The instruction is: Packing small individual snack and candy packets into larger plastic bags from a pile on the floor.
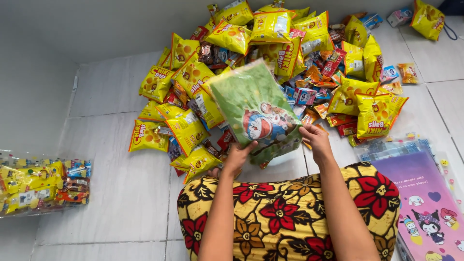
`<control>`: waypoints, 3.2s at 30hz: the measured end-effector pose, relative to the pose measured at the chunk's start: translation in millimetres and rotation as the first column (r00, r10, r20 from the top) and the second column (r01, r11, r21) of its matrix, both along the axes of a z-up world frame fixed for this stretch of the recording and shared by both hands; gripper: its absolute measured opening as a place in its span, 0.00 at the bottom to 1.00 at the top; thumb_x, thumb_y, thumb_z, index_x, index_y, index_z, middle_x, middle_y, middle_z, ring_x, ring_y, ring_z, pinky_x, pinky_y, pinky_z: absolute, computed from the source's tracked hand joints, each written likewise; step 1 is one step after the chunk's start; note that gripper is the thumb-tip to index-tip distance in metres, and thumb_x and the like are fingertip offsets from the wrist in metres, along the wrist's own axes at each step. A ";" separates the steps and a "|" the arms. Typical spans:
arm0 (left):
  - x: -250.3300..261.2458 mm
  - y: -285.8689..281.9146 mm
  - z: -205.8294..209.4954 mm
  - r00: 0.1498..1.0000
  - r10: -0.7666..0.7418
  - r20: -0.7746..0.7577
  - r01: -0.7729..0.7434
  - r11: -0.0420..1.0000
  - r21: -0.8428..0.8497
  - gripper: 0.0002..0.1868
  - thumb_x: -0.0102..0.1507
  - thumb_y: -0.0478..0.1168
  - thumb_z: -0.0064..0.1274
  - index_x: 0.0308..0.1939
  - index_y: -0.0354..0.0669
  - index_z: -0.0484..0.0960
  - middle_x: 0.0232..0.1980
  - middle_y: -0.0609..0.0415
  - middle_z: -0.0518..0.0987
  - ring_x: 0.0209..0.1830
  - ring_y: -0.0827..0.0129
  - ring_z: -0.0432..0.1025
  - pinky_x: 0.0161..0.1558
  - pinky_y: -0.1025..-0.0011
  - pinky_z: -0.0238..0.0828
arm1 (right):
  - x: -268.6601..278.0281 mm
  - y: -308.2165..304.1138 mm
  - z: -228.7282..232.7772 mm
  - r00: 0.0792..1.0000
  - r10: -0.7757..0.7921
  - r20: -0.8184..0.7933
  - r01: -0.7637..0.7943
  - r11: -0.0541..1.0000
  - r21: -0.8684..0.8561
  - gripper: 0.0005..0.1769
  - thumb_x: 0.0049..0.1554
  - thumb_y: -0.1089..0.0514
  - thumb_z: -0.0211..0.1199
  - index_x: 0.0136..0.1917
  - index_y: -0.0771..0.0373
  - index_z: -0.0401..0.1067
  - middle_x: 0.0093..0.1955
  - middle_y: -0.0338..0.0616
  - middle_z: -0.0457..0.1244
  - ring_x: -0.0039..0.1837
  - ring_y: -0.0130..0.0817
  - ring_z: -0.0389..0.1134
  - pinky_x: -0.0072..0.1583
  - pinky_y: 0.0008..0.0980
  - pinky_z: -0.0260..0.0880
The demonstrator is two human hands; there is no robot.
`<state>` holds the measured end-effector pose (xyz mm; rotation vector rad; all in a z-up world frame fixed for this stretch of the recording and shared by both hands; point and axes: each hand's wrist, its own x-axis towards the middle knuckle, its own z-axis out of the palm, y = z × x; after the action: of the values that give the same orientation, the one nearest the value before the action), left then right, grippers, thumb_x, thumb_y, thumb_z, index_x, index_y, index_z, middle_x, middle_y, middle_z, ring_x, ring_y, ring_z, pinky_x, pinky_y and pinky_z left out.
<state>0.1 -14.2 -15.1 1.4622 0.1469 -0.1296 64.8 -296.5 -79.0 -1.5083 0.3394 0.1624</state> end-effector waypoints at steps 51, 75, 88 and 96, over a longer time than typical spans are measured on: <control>-6.9 13.7 7.3 0.964 0.241 0.109 -0.243 0.970 0.005 0.09 0.64 0.48 0.64 0.39 0.48 0.89 0.33 0.60 0.85 0.38 0.80 0.73 0.47 0.72 0.73 | -18.2 21.9 44.6 0.988 0.113 0.105 -0.128 0.979 0.157 0.14 0.52 0.59 0.71 0.51 0.52 0.73 0.46 0.29 0.70 0.48 0.20 0.64 0.54 0.26 0.57; -13.4 12.0 122.5 0.852 0.253 0.459 -0.209 0.967 -0.145 0.07 0.66 0.37 0.60 0.47 0.44 0.89 0.43 0.56 0.86 0.46 0.80 0.72 0.54 0.68 0.73 | -20.9 25.1 182.2 0.820 0.108 0.562 -0.292 0.923 0.250 0.13 0.54 0.73 0.66 0.52 0.62 0.76 0.45 0.45 0.71 0.52 0.34 0.72 0.70 0.42 0.64; -40.6 22.2 202.6 0.670 0.108 0.735 -0.425 0.867 0.261 0.10 0.63 0.39 0.61 0.49 0.51 0.88 0.34 0.53 0.84 0.37 0.63 0.80 0.47 0.63 0.77 | -56.5 37.9 294.4 0.467 0.504 0.727 0.124 0.776 -0.618 0.07 0.57 0.55 0.71 0.50 0.55 0.82 0.36 0.42 0.70 0.45 0.40 0.72 0.56 0.39 0.70; -45.9 26.5 191.3 0.688 0.001 0.726 -0.460 0.775 0.434 0.06 0.69 0.42 0.53 0.41 0.59 0.85 0.37 0.63 0.83 0.40 0.64 0.80 0.49 0.63 0.76 | -76.3 40.4 322.9 0.432 0.730 0.529 0.049 0.567 -0.822 0.08 0.62 0.61 0.58 0.52 0.59 0.77 0.36 0.47 0.64 0.39 0.47 0.68 0.49 0.44 0.71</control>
<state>-45.8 12.2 176.2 2.0064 -0.2712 0.7755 -11.5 -256.1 244.0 -2.2824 -0.9387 -0.4527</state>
